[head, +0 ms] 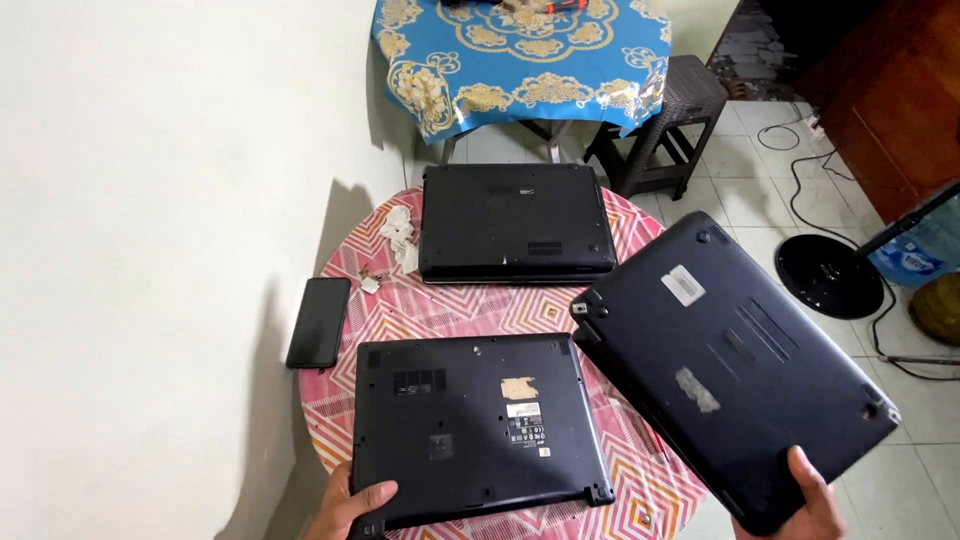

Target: The person is using a manual screwdriver to remove several screws from the bottom panel of a laptop to disassemble it.

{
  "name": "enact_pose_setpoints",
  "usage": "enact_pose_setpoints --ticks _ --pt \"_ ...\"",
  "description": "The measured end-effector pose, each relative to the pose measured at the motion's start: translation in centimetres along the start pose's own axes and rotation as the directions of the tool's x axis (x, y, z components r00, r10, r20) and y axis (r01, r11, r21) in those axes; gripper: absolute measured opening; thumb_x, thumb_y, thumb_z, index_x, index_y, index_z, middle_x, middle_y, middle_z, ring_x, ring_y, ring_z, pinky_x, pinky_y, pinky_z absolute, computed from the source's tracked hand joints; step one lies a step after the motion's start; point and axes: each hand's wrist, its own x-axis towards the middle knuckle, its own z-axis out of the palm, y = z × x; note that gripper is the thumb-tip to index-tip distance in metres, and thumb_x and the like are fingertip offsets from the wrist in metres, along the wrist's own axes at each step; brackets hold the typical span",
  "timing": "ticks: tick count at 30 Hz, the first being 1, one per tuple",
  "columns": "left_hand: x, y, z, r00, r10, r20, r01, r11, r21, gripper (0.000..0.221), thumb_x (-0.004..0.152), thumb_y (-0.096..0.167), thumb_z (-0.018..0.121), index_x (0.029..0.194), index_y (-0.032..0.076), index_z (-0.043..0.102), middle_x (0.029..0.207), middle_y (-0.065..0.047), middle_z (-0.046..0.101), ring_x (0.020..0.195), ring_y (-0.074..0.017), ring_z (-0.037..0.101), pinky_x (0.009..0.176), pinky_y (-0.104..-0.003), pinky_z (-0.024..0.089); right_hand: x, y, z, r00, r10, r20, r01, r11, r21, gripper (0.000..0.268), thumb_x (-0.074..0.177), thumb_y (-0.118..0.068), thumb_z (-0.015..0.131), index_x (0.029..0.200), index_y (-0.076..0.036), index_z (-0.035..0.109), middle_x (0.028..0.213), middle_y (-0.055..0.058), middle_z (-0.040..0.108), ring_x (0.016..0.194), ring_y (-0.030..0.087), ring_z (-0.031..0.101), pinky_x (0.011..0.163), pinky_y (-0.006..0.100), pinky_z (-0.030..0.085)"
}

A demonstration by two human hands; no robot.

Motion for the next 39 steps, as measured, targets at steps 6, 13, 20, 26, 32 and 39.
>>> enact_pose_setpoints --ticks 6,13,20,26,32,39 --pt "0.3 -0.2 -2.2 0.983 -0.158 -0.095 0.167 0.981 0.102 0.085 0.079 0.020 0.077 0.155 0.007 0.042 0.148 -0.020 0.056 0.131 -0.0423 0.056 0.110 -0.053 0.048 6.0 0.3 13.0 0.980 -0.049 0.194 0.064 0.995 -0.072 0.053 0.082 -0.022 0.071 0.133 -0.015 0.060 0.110 0.009 0.071 0.093 0.028 0.072 0.080 0.046 0.064" --pt "1.2 1.3 -2.5 0.996 -0.006 -0.094 0.050 0.880 0.473 0.062 0.079 0.046 0.078 0.124 0.002 0.075 0.109 -0.015 0.071 0.105 -0.0301 0.067 0.090 -0.038 0.048 9.8 3.9 24.2 0.967 0.066 0.244 -0.030 0.988 -0.150 0.045 0.076 -0.018 0.075 0.119 -0.016 0.059 0.103 0.007 0.071 0.085 0.022 0.070 0.070 0.039 0.063" --pt "3.8 -0.2 -2.1 0.964 0.156 -0.216 0.036 0.729 0.684 0.052 0.077 0.066 0.073 0.100 0.021 0.085 0.071 -0.004 0.059 0.075 -0.0180 0.061 0.074 -0.030 0.042 13.0 7.2 30.4 0.922 0.186 0.340 -0.081 0.951 -0.299 0.044 0.081 -0.022 0.074 0.120 -0.006 0.060 0.104 0.014 0.070 0.090 0.031 0.071 0.074 0.047 0.062" --pt "4.3 -1.8 -1.0 0.854 0.410 -0.321 -0.039 0.666 0.745 0.056 0.072 0.067 0.072 0.115 0.032 0.078 0.087 0.010 0.079 0.084 -0.0079 0.074 0.079 -0.022 0.061 14.0 7.2 33.8 0.868 0.276 0.413 -0.083 0.901 -0.426 0.052 0.085 -0.023 0.071 0.131 -0.008 0.051 0.118 0.017 0.067 0.101 0.034 0.069 0.080 0.050 0.062" --pt "6.9 -5.0 -1.8 0.600 0.777 -0.190 -0.289 0.433 0.854 0.069 0.077 0.062 0.072 0.135 0.024 0.070 0.113 0.003 0.071 0.109 -0.0127 0.068 0.079 -0.032 0.062 15.0 5.9 36.5 0.875 0.272 0.400 0.049 0.772 -0.634 0.040 0.086 -0.025 0.073 0.119 -0.007 0.060 0.108 0.015 0.070 0.096 0.030 0.070 0.083 0.045 0.062" --pt "5.5 -5.8 -1.5 0.555 0.815 -0.166 -0.397 0.434 0.809 0.076 0.075 0.054 0.078 0.140 0.019 0.065 0.121 -0.006 0.062 0.111 -0.0225 0.068 0.085 -0.042 0.063 17.0 7.1 36.3 0.844 0.202 0.496 0.178 0.768 -0.615 0.039 0.092 -0.020 0.070 0.126 -0.003 0.064 0.111 0.014 0.071 0.098 0.028 0.072 0.089 0.041 0.065"
